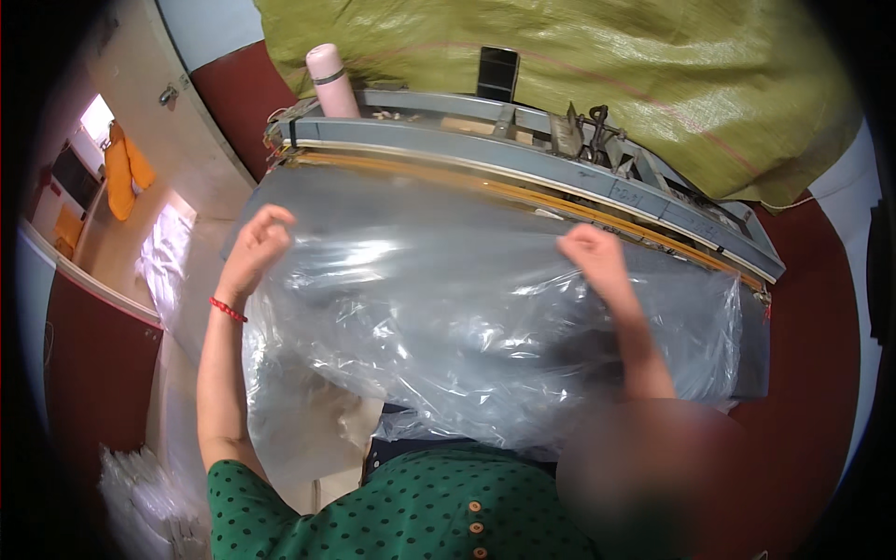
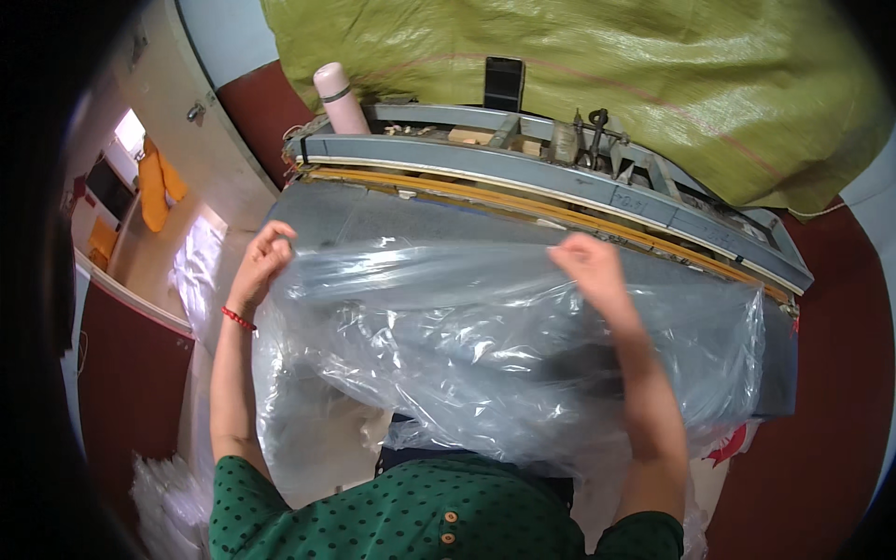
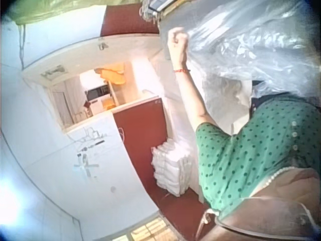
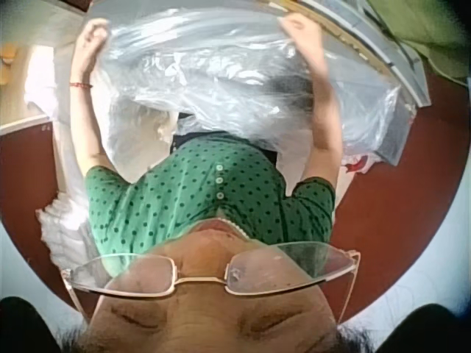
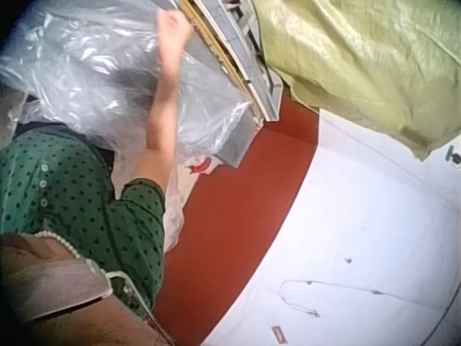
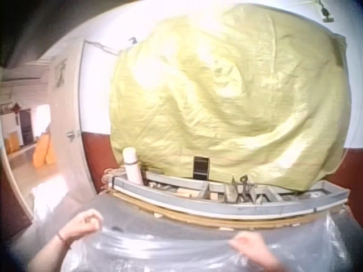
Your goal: Operates a heat-sealing machine to seal the edges of large plastic bags.
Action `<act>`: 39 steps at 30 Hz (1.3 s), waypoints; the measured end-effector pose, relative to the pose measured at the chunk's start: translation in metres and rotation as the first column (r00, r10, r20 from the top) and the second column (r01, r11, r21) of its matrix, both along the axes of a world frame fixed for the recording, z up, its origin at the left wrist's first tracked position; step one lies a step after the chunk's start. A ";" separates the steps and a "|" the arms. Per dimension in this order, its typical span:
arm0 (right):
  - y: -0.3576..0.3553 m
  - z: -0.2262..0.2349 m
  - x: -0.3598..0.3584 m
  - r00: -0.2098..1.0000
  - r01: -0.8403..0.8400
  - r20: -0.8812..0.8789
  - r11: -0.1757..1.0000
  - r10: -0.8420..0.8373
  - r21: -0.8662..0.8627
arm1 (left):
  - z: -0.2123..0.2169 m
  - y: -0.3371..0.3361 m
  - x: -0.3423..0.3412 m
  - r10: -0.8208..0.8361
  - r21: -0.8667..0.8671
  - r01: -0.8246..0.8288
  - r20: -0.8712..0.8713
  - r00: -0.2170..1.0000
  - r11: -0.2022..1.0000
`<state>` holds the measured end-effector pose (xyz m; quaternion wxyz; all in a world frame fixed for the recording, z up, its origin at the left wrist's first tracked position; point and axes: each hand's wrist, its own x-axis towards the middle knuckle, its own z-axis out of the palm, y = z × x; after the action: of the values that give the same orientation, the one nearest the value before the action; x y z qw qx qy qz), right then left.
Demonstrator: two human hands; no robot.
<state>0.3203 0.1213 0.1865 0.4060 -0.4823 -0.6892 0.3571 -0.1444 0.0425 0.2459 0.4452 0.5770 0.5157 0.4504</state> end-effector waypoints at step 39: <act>-0.165 -0.060 0.373 0.234 0.788 0.456 0.442 -0.859 0.429 | -0.073 0.039 0.159 0.314 -0.059 -0.309 0.216 0.925 0.949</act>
<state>0.6931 -0.0436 0.1263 0.3064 -0.8347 -0.4390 -0.1290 0.0144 0.0816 0.1733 0.4297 0.4284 0.5531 0.5709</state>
